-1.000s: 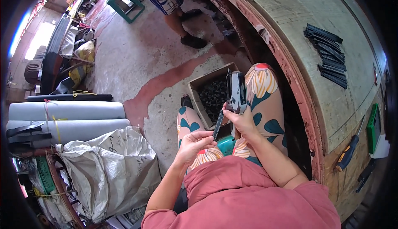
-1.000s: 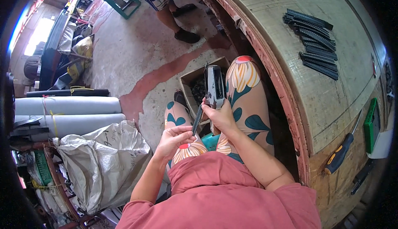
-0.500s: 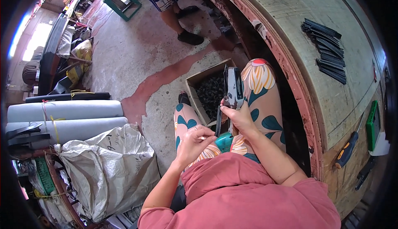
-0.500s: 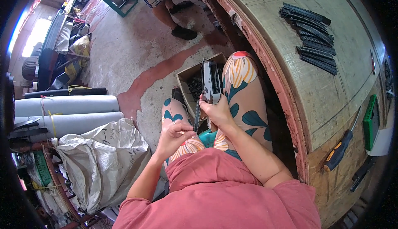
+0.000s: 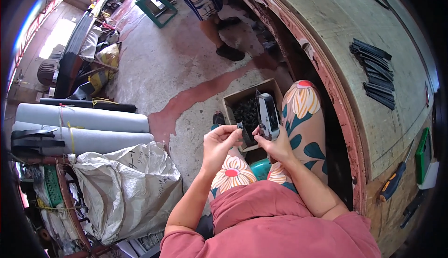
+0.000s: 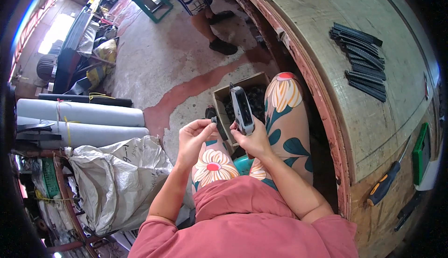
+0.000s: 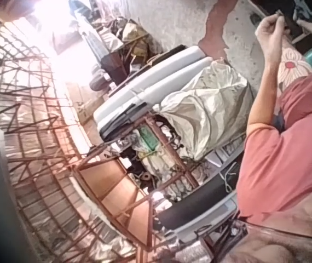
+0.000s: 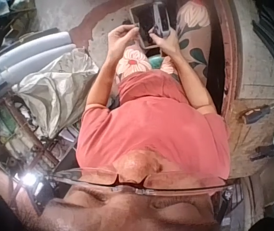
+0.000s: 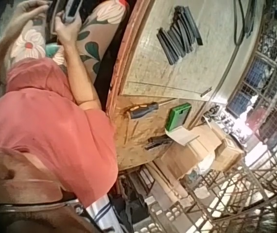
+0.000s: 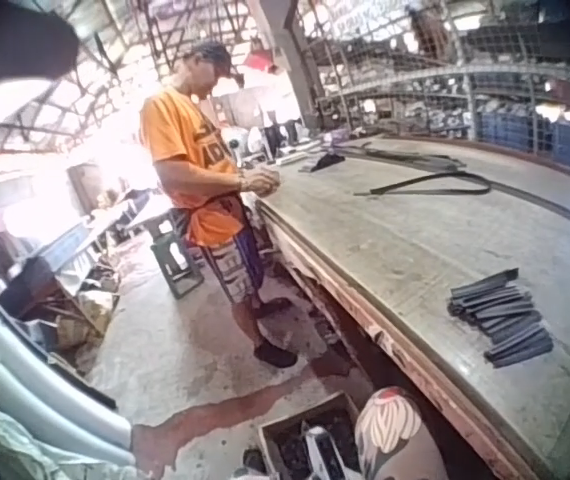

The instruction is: Assembling small plastic components using a handheld tool in a workshop environment.

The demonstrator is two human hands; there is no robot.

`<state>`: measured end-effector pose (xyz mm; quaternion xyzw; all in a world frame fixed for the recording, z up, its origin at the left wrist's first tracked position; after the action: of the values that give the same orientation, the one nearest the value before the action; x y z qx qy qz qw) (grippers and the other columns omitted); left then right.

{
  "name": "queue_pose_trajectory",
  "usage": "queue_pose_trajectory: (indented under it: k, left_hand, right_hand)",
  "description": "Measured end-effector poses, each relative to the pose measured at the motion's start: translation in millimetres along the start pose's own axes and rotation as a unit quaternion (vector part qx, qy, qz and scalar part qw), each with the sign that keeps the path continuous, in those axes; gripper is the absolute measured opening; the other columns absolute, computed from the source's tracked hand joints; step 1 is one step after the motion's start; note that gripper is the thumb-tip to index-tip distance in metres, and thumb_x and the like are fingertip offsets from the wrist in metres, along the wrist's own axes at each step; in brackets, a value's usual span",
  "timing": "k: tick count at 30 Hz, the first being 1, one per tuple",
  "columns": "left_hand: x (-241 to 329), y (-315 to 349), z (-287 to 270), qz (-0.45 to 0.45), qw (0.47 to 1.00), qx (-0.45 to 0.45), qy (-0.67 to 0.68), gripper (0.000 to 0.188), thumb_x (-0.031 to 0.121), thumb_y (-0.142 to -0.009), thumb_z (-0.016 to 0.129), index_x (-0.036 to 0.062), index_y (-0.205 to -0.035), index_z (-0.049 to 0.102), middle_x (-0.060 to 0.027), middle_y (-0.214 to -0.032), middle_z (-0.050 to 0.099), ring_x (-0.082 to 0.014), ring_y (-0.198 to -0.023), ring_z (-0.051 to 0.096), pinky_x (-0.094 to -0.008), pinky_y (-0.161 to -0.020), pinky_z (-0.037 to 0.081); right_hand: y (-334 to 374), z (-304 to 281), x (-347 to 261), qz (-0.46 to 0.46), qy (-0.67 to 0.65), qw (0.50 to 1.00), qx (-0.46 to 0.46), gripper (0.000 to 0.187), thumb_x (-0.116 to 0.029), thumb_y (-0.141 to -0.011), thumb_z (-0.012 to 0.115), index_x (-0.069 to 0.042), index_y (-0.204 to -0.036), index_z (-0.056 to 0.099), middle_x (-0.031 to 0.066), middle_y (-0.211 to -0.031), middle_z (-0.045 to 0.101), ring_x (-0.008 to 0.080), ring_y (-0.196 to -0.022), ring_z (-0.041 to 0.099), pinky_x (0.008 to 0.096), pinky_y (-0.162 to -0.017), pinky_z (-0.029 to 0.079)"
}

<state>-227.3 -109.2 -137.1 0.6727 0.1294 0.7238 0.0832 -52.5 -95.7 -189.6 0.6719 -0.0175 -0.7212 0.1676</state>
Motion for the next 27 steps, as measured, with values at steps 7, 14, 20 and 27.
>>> queue_pose_trajectory:
  k: [7, 14, 20, 27]
  left_hand:
    - [1.3, -11.7, -7.8, -0.132, 0.990, 0.006, 0.046, 0.016, 0.011, -0.084, 0.067, -0.0026, -0.092, 0.065, -0.0084, -0.081, 0.066, -0.0130, -0.069, 0.064, -0.0238, -0.065, 0.054]
    - [-7.6, -16.6, -5.6, -0.142, 0.989, -0.011, 0.044, 0.016, 0.012, -0.084, 0.067, -0.0014, -0.091, 0.065, -0.0080, -0.081, 0.066, -0.0119, -0.068, 0.063, -0.0230, -0.064, 0.054]
    - [-4.7, -11.8, -0.3, -0.173, 0.981, -0.027, 0.084, 0.015, 0.014, -0.085, 0.065, 0.0000, -0.090, 0.064, -0.0097, -0.086, 0.067, -0.0157, -0.072, 0.066, -0.0267, -0.065, 0.056]
    - [-8.6, -3.0, 11.1, -0.161, 0.983, -0.003, 0.093, 0.015, 0.013, -0.085, 0.065, -0.0006, -0.093, 0.062, -0.0113, -0.088, 0.067, -0.0199, -0.076, 0.068, -0.0274, -0.067, 0.056]
  right_hand:
    - [4.2, 8.8, -11.6, -0.194, -0.064, 0.979, -0.028, 0.030, 0.004, -0.075, 0.064, -0.001, -0.102, 0.053, 0.0040, -0.088, 0.061, 0.0097, -0.079, 0.058, 0.0253, -0.073, 0.048]
    - [6.5, 6.8, -18.5, -0.199, -0.003, 0.979, -0.047, 0.030, 0.001, -0.073, 0.067, -0.002, -0.099, 0.053, 0.0077, -0.085, 0.062, 0.0139, -0.075, 0.061, 0.0264, -0.070, 0.048]
    - [6.8, 7.8, -12.6, -0.183, -0.020, 0.982, -0.030, 0.028, -0.001, -0.075, 0.066, -0.001, -0.100, 0.054, 0.0076, -0.084, 0.063, 0.0131, -0.075, 0.062, 0.0269, -0.068, 0.049]
    - [4.2, 10.5, -0.2, -0.084, -0.034, 0.995, 0.030, 0.025, -0.002, -0.076, 0.064, -0.001, -0.100, 0.055, 0.0058, -0.084, 0.063, 0.0099, -0.077, 0.061, 0.0258, -0.070, 0.050]
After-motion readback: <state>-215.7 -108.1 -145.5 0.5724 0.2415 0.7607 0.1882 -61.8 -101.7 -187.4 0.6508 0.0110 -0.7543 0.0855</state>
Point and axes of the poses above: each hand's wrist, its own y-axis away from the middle knuckle, its own z-axis out of the palm, x = y × z, the point moved 1 cm from there along -y, towards the middle knuckle
